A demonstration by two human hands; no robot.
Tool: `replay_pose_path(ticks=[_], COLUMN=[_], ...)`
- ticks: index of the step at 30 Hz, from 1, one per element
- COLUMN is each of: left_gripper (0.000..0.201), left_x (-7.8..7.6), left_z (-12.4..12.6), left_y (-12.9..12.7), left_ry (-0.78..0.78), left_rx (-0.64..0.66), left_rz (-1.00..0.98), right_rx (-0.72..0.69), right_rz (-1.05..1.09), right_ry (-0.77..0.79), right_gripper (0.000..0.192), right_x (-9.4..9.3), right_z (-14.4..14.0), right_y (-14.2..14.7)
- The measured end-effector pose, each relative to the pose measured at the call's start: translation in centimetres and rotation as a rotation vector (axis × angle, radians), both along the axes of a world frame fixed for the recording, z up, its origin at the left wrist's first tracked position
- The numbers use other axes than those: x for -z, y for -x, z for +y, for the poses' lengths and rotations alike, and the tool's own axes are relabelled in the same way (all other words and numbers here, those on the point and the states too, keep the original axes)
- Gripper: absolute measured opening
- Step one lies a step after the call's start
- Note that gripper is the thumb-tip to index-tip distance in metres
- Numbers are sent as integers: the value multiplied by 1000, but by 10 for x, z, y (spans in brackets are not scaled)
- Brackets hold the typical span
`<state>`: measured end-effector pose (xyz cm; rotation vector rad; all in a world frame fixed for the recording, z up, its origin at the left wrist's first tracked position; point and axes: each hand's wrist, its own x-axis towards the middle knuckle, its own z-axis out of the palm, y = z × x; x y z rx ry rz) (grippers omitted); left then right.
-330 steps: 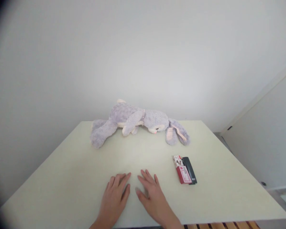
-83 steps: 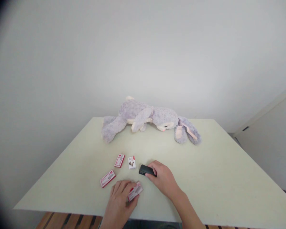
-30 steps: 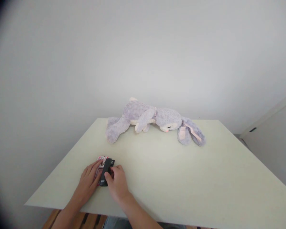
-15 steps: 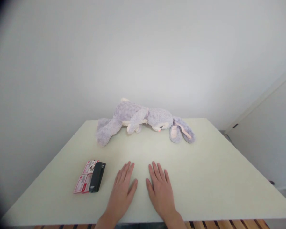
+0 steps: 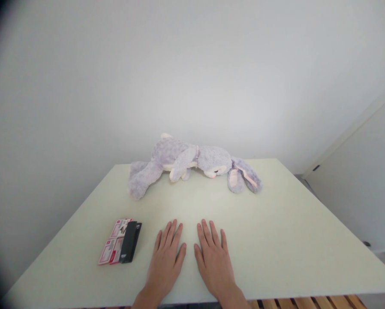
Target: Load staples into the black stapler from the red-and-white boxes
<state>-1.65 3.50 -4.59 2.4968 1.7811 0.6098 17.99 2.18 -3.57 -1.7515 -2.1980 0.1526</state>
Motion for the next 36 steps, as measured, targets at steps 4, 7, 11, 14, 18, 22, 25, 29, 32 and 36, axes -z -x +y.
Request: replay_pose_path(ticks=[4, 7, 11, 14, 18, 22, 25, 29, 32, 36], left_gripper=[64, 64, 65, 65, 65, 65, 65, 65, 65, 64], left_x=[0, -1, -2, -1, -1, -2, -1, 0, 0, 0], left_z=[0, 0, 0, 0, 0, 0, 0, 0, 0, 0], left_y=[1, 0, 0, 0, 0, 0, 0, 0, 0, 0], left_ry=[-9, 6, 16, 6, 0, 4, -8, -22, -17, -8], left_rx=[4, 6, 2, 6, 3, 3, 3, 1, 2, 0], left_rz=[-11, -6, 0, -5, -11, -1, -4, -11, -12, -11], right_rx=[5, 8, 6, 5, 3, 6, 9, 12, 10, 6], right_rz=[-9, -8, -13, -2, 1, -9, 2, 18, 21, 18], right_ry=[5, -2, 3, -3, -4, 1, -8, -26, -25, -19], right_gripper=[64, 64, 64, 63, 63, 64, 64, 64, 64, 64], right_x=[1, 2, 2, 2, 0, 1, 2, 3, 3, 3], right_z=[0, 0, 0, 0, 0, 1, 1, 1, 0, 0], right_y=[1, 1, 1, 1, 1, 1, 1, 0, 0, 0])
